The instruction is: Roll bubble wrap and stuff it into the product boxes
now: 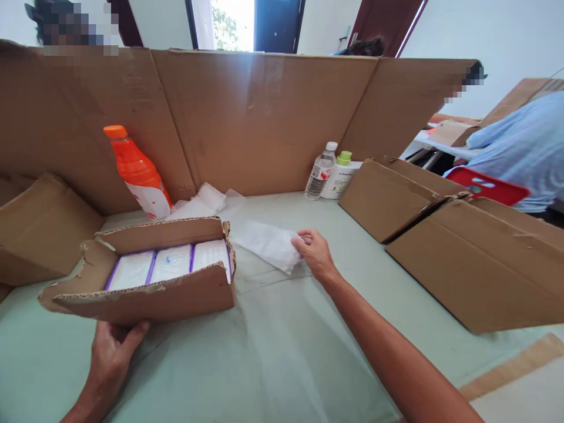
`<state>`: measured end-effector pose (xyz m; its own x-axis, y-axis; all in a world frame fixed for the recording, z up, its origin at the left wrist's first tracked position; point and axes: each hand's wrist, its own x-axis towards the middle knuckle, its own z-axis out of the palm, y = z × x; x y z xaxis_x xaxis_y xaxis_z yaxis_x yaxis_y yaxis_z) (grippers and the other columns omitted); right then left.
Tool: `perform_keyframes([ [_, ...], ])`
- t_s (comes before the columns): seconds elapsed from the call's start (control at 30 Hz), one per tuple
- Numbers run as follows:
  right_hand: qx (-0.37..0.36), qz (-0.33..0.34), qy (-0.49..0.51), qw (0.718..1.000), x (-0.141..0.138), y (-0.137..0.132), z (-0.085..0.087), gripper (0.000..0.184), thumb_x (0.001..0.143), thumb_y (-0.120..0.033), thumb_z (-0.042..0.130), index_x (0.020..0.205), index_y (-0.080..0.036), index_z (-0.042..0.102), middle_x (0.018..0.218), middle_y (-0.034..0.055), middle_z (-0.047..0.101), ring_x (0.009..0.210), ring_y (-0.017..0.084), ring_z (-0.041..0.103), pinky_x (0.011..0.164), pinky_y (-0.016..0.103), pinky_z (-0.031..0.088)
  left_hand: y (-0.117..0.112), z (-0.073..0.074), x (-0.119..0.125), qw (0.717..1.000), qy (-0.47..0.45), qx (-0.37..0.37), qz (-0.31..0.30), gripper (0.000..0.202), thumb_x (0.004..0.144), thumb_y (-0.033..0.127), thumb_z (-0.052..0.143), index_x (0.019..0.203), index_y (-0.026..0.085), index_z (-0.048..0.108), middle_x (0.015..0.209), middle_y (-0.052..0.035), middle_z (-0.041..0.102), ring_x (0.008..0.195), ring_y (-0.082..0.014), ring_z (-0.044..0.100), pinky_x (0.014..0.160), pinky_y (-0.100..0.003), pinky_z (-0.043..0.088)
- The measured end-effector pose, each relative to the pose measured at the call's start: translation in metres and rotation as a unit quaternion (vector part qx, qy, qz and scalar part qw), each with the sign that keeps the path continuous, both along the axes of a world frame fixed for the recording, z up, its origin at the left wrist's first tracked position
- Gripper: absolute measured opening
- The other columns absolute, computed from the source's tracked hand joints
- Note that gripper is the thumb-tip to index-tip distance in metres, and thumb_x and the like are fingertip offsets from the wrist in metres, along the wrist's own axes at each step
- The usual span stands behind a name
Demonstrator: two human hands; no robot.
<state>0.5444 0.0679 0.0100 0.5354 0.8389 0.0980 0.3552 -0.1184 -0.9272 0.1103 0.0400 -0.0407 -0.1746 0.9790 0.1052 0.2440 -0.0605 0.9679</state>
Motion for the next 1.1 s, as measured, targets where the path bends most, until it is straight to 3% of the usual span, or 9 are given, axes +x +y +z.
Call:
perform_keyframes([
  [0.1, -0.048, -0.036, -0.036, 0.998, 0.030, -0.064, 0.004, 0.043, 0.064, -0.048, 0.071, 0.093, -0.019, 0.059, 0.065, -0.0001, 0.061, 0.056, 0.016, 0.055, 0.051, 0.029, 0.043, 0.003, 0.001, -0.001, 1.000, -0.009, 0.004, -0.007, 0.055, 0.074, 0.044, 0.077, 0.115, 0.020, 0.049, 0.108, -0.0080, 0.063, 0.102, -0.0258, 0.064, 0.088, -0.038, 0.054],
  [0.2, -0.083, -0.102, -0.181, 0.975, 0.045, -0.107, 0.008, 0.043, 0.071, -0.052, 0.070, 0.100, -0.020, 0.064, 0.097, 0.0108, 0.071, 0.084, 0.026, 0.067, 0.067, 0.037, 0.052, 0.005, 0.003, -0.002, 1.000, -0.012, 0.012, -0.013, 0.057, 0.072, 0.043, 0.078, 0.116, 0.020, 0.049, 0.110, -0.0086, 0.063, 0.104, -0.0263, 0.063, 0.090, -0.039, 0.053],
  [0.33, -0.027, -0.076, -0.266, 0.960, 0.014, -0.131, 0.009, 0.037, 0.086, -0.050, 0.057, 0.110, -0.023, 0.066, 0.121, 0.0134, 0.068, 0.111, 0.031, 0.064, 0.082, 0.044, 0.055, 0.007, 0.006, -0.008, 0.999, 0.001, 0.032, -0.036, 0.059, 0.072, 0.041, 0.077, 0.119, 0.019, 0.050, 0.111, -0.0091, 0.063, 0.107, -0.0273, 0.063, 0.093, -0.039, 0.052],
  [0.47, 0.012, 0.110, -0.220, 0.969, -0.060, -0.123, -0.005, 0.031, 0.090, -0.041, 0.057, 0.115, -0.025, 0.065, 0.131, 0.0104, 0.066, 0.116, 0.028, 0.065, 0.086, 0.041, 0.057, 0.007, 0.017, -0.020, 0.990, 0.106, 0.087, -0.017, 0.047, 0.072, 0.042, 0.073, 0.109, 0.020, 0.054, 0.100, -0.0063, 0.063, 0.094, -0.0254, 0.063, 0.082, -0.036, 0.052],
  [0.57, 0.010, 0.227, -0.198, 0.953, -0.109, -0.108, -0.020, 0.047, 0.090, -0.036, 0.056, 0.137, -0.026, 0.054, 0.141, 0.0109, 0.059, 0.123, 0.027, 0.062, 0.091, 0.041, 0.057, 0.007, 0.028, -0.025, 0.974, 0.200, 0.103, -0.019, 0.033, 0.072, 0.045, 0.066, 0.092, 0.022, 0.055, 0.080, -0.0019, 0.061, 0.074, -0.0220, 0.059, 0.067, -0.034, 0.049],
  [0.67, 0.002, 0.258, -0.190, 0.947, -0.134, -0.092, -0.027, 0.060, 0.090, -0.036, 0.055, 0.147, -0.024, 0.043, 0.140, 0.0132, 0.060, 0.122, 0.029, 0.062, 0.092, 0.043, 0.058, 0.007, 0.032, -0.024, 0.969, 0.229, 0.087, -0.037, 0.027, 0.072, 0.044, 0.062, 0.083, 0.023, 0.051, 0.069, 0.0016, 0.055, 0.061, -0.0183, 0.054, 0.057, -0.031, 0.045],
  [0.83, -0.005, 0.255, -0.168, 0.952, -0.142, -0.076, -0.028, 0.049, 0.090, -0.039, 0.055, 0.136, -0.022, 0.051, 0.122, 0.0123, 0.067, 0.104, 0.029, 0.068, 0.087, 0.043, 0.059, 0.010, 0.020, -0.018, 0.984, 0.170, 0.009, -0.046, 0.026, 0.072, 0.038, 0.064, 0.085, 0.023, 0.048, 0.063, 0.0060, 0.050, 0.055, -0.0152, 0.052, 0.051, -0.028, 0.041],
  [0.97, 0.001, 0.222, -0.079, 0.972, -0.141, -0.072, -0.034, 0.050, 0.092, -0.042, 0.055, 0.138, -0.024, 0.048, 0.128, 0.0130, 0.064, 0.100, 0.026, 0.069, 0.088, 0.042, 0.059, 0.013, 0.006, -0.018, 0.996, 0.043, -0.015, -0.078, 0.045, 0.078, 0.034, 0.067, 0.116, 0.020, 0.048, 0.079, 0.0032, 0.057, 0.065, -0.0147, 0.059, 0.061, -0.029, 0.048],
  [1.1, 0.032, 0.216, 0.020, 0.976, -0.143, -0.061, -0.038, 0.067, 0.093, -0.041, 0.059, 0.153, -0.028, 0.032, 0.152, 0.0132, 0.048, 0.127, 0.027, 0.059, 0.104, 0.048, 0.053, 0.016, -0.004, -0.013, 0.980, -0.118, 0.000, -0.159, 0.086, 0.080, 0.037, 0.073, 0.151, 0.025, 0.027, 0.135, -0.0156, 0.053, 0.108, -0.0248, 0.066, 0.096, -0.044, 0.052],
])
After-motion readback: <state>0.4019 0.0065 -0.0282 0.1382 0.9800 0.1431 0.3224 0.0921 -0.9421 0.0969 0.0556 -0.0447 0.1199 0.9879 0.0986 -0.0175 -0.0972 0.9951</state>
